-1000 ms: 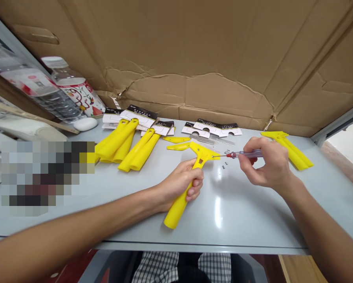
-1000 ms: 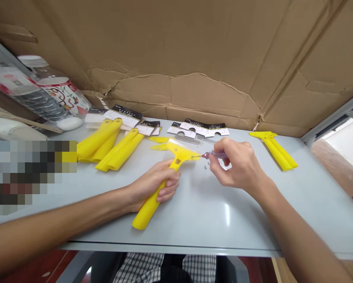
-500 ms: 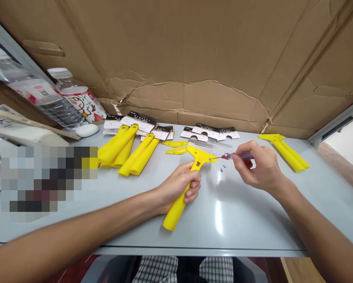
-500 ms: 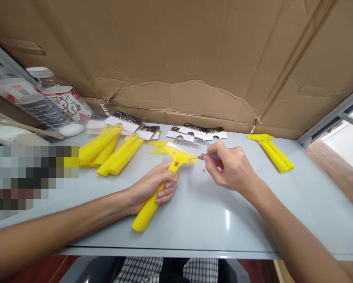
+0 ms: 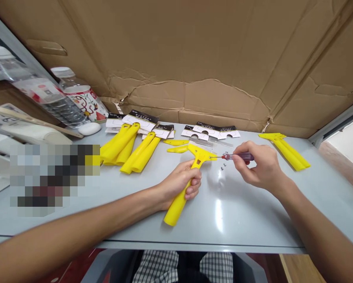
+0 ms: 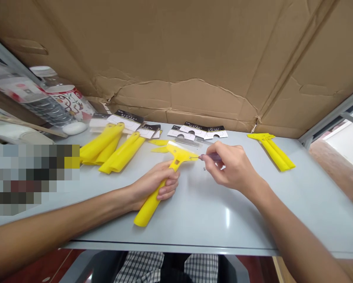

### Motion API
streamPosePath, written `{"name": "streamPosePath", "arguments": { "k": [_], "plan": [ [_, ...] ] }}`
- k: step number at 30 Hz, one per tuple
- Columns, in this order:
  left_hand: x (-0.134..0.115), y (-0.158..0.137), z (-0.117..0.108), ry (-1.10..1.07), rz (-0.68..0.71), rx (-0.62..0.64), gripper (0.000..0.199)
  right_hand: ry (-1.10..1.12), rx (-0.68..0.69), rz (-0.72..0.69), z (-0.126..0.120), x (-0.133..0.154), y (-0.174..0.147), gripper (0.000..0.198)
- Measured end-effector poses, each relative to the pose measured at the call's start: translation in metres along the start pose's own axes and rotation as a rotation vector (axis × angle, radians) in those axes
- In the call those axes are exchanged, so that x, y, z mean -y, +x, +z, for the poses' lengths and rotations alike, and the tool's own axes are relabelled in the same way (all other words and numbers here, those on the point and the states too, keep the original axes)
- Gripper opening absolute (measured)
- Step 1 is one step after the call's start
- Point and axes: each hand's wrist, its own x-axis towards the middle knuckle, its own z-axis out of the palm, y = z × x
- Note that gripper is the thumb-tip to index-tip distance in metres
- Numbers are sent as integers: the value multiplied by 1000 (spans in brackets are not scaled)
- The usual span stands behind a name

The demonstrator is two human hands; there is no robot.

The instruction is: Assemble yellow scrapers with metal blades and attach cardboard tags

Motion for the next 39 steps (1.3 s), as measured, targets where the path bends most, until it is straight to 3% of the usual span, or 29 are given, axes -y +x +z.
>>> {"name": "streamPosePath", "arguments": {
  "k": [7, 14, 26, 31, 39],
  "plan": [
    [2, 1, -1, -4, 8, 12, 23, -111, -47, -36, 0, -7, 1, 30],
    [2, 1, 0, -13, 11, 3, 24, 86, -75, -18, 3, 4, 3, 15],
    [0, 2, 0, -8, 4, 11, 26, 197, -4, -9, 3, 2, -1, 41],
    [0, 1, 0, -13, 5, 11, 26, 222, -46, -15, 9, -3, -3, 24],
    [-1, 2, 1, -8, -3, 3, 24, 210, -80, 130, 12, -4, -6, 15]
  ]
}}
